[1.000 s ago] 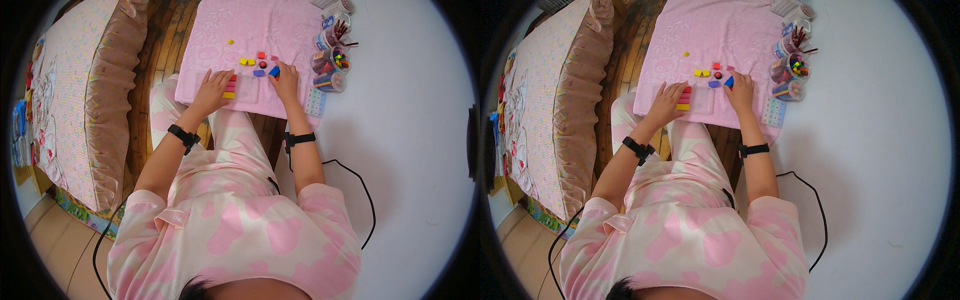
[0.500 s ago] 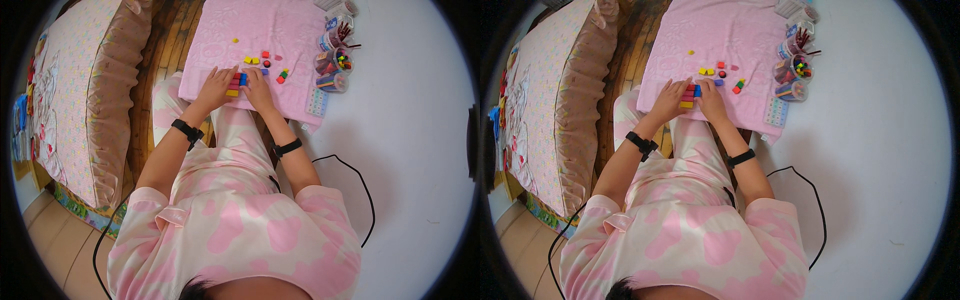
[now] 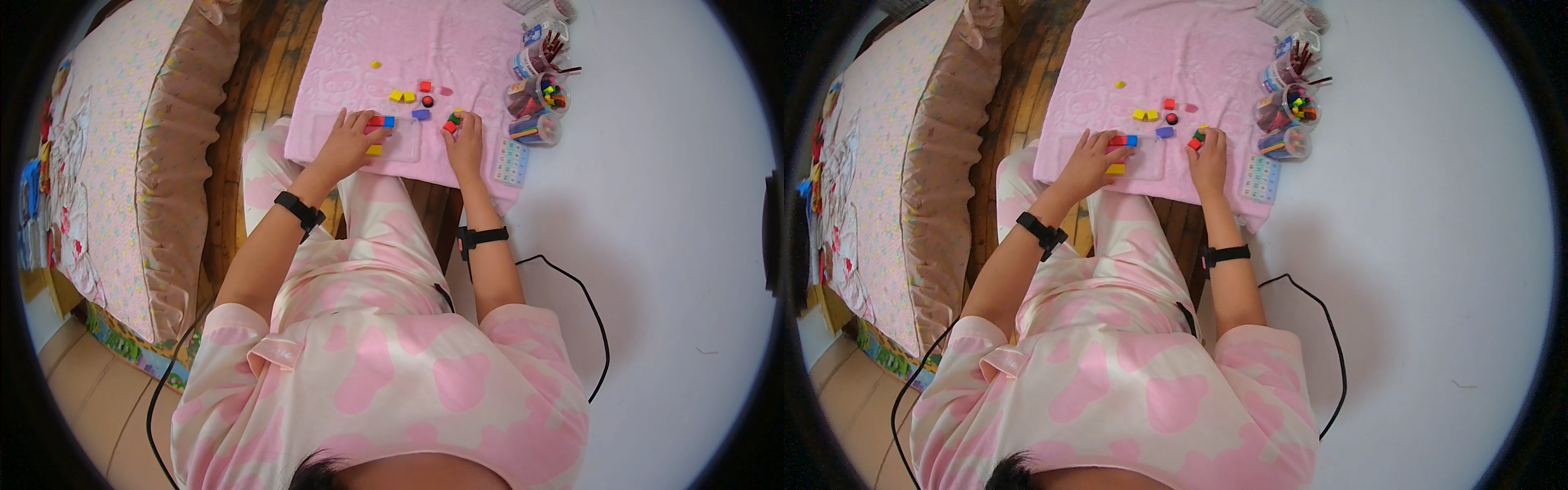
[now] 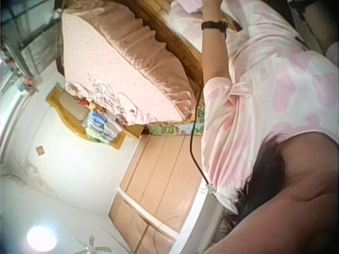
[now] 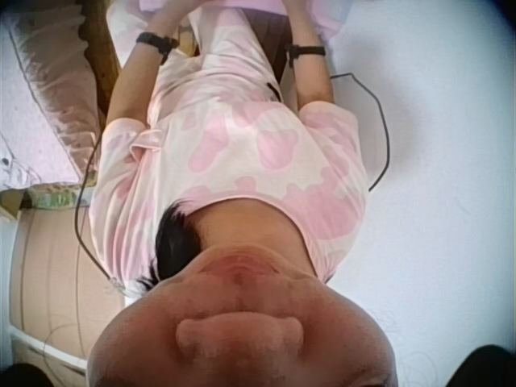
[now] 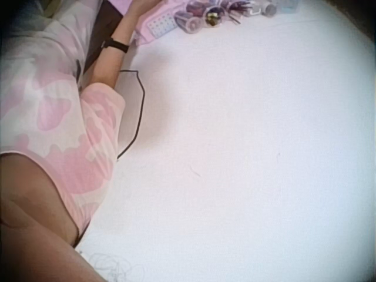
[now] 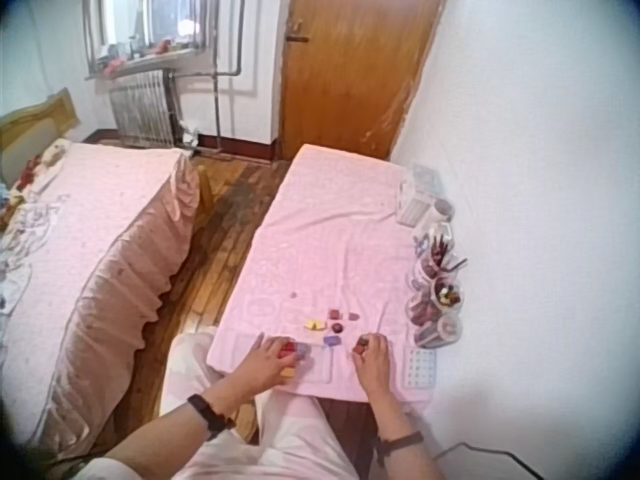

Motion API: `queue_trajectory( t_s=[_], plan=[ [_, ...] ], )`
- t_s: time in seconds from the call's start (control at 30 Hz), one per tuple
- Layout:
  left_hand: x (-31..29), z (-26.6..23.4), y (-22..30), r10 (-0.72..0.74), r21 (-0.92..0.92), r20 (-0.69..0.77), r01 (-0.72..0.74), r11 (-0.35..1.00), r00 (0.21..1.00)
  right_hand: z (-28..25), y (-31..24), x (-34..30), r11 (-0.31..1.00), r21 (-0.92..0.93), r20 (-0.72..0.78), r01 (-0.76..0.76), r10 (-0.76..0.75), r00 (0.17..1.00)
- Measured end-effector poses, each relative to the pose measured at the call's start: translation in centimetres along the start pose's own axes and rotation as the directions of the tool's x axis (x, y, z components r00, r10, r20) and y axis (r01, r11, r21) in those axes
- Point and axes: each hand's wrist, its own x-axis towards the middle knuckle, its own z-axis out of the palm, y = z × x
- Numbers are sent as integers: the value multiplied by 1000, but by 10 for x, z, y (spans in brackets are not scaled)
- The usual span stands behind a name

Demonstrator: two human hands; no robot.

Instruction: Organize number blocks into a container and clear the workspace.

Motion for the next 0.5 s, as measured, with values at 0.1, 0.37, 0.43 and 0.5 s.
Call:
queue_trajectory(
  t_s=[0.1,0.37,0.43,0.5],
  plan=[
    [2,-2,1,-36,-33,-12,36,999,999,-1,-1,3,999,-32,50,23,-21,999],
    [2,0,0,-75,-40,-29,74,996,997,8,-87,-26,976,191,248,108,-154,956],
    [4,-1,1,-93,-49,-6,92,995,996,13,-96,-32,960,219,325,174,-240,915],
    [3,0,0,-87,-46,-15,86,995,996,22,-100,-35,970,220,337,102,-173,925]
  ],
)
